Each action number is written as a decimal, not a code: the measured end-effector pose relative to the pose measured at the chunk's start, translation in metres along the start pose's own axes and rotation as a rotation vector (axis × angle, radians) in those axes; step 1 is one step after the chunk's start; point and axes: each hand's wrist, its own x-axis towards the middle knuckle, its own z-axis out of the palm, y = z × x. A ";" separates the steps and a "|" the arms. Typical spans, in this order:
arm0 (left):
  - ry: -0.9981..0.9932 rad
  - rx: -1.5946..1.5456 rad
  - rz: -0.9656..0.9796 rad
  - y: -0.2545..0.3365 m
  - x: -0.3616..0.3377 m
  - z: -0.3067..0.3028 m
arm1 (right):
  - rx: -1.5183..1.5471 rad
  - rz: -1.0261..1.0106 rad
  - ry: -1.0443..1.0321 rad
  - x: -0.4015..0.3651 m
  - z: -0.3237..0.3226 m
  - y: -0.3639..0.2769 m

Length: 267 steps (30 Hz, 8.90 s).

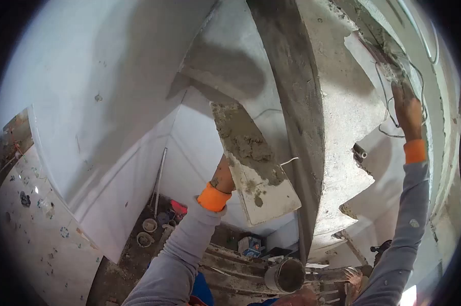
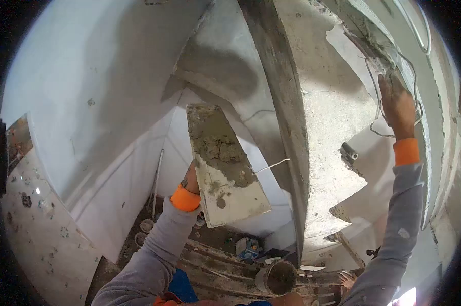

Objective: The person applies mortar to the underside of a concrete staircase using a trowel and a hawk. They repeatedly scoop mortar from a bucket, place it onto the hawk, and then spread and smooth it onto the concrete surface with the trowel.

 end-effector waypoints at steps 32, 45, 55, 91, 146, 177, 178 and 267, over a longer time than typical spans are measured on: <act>-0.154 0.187 0.173 0.012 -0.003 0.023 | -0.191 0.068 -0.085 0.006 0.005 0.021; -0.135 -0.163 0.018 -0.004 0.004 0.018 | 0.474 0.013 -0.270 -0.145 0.007 -0.014; -0.044 0.336 0.014 -0.013 0.004 0.001 | 0.853 -0.297 -0.464 -0.296 0.047 -0.077; 0.119 0.587 0.229 0.040 0.008 -0.021 | 0.034 -0.137 0.110 0.090 0.054 -0.187; 0.159 0.654 0.199 0.177 0.099 -0.007 | 0.056 -0.079 0.128 0.114 0.033 -0.169; 0.147 0.364 0.111 0.174 0.070 0.002 | 0.002 -0.037 -0.052 0.133 0.030 -0.175; 0.138 0.400 0.113 0.173 0.067 0.000 | -0.035 -0.013 -0.098 0.120 0.017 -0.174; 0.097 0.038 -0.309 -0.116 0.015 -0.126 | -0.051 0.408 -1.494 -0.602 0.020 0.075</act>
